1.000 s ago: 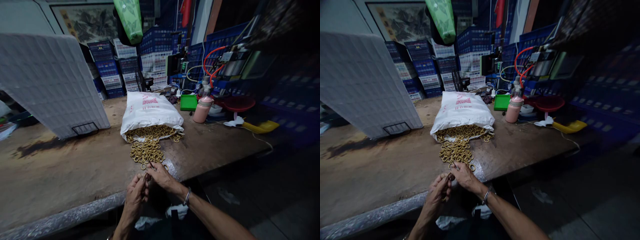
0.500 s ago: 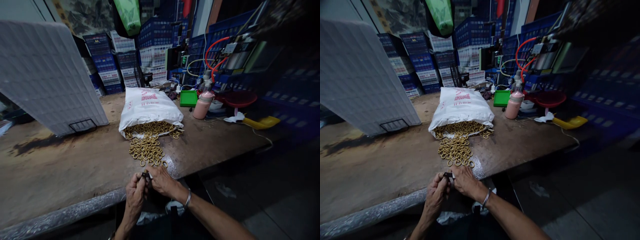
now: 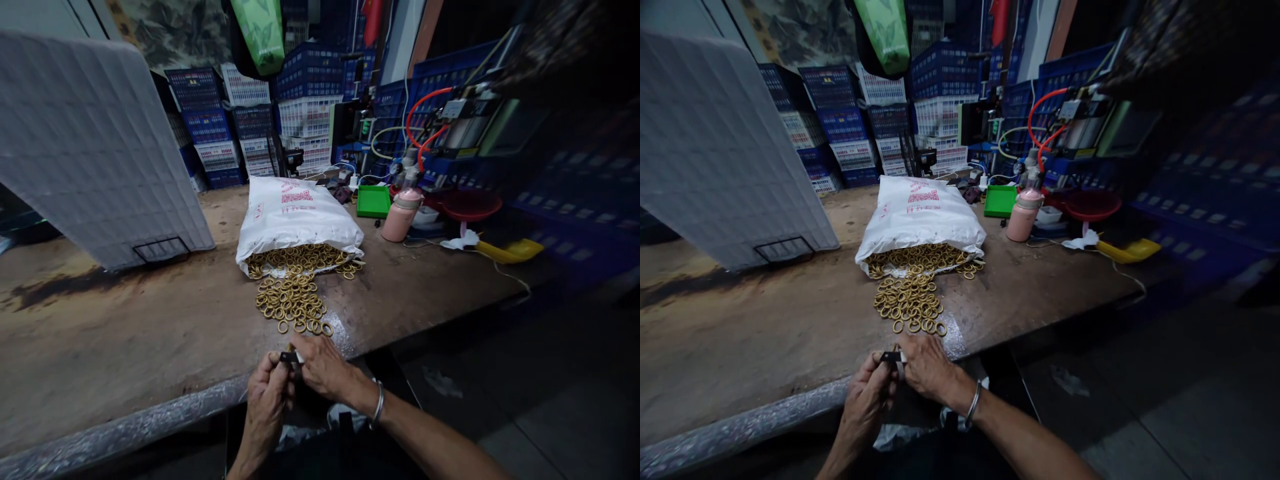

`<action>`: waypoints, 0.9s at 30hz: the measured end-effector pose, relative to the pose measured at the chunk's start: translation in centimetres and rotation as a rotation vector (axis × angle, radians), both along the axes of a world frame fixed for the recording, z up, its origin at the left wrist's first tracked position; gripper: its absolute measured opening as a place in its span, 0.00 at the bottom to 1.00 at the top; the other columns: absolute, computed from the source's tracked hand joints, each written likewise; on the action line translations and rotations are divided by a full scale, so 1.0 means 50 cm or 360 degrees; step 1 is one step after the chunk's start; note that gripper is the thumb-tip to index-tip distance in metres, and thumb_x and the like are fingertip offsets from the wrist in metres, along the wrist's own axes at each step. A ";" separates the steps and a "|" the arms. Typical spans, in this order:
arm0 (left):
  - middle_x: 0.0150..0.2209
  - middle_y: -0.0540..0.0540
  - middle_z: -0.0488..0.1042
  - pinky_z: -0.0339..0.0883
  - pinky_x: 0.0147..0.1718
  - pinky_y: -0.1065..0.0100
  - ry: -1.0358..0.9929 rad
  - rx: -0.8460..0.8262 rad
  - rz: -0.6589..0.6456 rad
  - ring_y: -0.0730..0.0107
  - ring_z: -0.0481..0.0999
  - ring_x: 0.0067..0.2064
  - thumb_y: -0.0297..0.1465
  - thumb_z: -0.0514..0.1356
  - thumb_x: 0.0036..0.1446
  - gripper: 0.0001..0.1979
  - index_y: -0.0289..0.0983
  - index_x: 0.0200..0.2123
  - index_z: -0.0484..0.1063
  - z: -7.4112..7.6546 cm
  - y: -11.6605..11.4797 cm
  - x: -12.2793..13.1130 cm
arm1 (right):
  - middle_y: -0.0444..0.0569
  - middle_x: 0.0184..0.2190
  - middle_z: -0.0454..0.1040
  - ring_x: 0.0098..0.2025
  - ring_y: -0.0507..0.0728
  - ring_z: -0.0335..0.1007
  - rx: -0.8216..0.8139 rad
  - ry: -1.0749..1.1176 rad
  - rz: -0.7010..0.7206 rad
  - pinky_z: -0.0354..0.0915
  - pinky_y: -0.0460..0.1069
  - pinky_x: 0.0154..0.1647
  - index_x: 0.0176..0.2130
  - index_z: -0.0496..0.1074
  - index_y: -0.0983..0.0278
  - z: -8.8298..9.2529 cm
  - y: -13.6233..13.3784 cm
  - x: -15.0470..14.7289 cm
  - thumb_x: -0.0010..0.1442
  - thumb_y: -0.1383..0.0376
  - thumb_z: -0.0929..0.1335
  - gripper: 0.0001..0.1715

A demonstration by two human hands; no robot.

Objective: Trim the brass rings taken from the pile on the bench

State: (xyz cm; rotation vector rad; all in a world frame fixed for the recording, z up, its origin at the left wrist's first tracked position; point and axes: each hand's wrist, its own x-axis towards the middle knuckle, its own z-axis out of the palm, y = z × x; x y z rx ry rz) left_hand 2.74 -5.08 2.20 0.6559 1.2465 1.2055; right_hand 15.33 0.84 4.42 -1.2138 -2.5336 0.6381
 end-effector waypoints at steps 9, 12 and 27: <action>0.17 0.57 0.63 0.49 0.13 0.80 0.0035 0.0018 0.0044 0.83 0.58 0.15 0.42 0.59 0.47 0.14 0.38 0.26 0.62 -0.009 -0.003 -0.005 | 0.48 0.32 0.72 0.31 0.53 0.67 0.0029 -0.0138 0.0014 0.52 0.45 0.28 0.37 0.62 0.63 -0.017 -0.007 -0.012 0.53 0.69 0.60 0.09; 0.18 0.56 0.64 0.50 0.13 0.81 0.0036 -0.0004 0.0053 0.83 0.58 0.15 0.42 0.59 0.46 0.14 0.38 0.26 0.61 -0.009 -0.004 -0.005 | 0.48 0.32 0.72 0.31 0.54 0.67 0.0035 -0.0178 -0.0015 0.52 0.46 0.29 0.37 0.62 0.64 -0.021 -0.009 -0.015 0.54 0.68 0.60 0.08; 0.17 0.57 0.63 0.51 0.13 0.80 0.0054 0.0047 0.0042 0.83 0.58 0.15 0.43 0.59 0.46 0.15 0.38 0.27 0.61 -0.005 -0.010 -0.007 | 0.49 0.30 0.72 0.31 0.54 0.68 0.0105 -0.0163 -0.0072 0.51 0.46 0.27 0.39 0.63 0.64 -0.008 -0.023 -0.023 0.54 0.67 0.60 0.09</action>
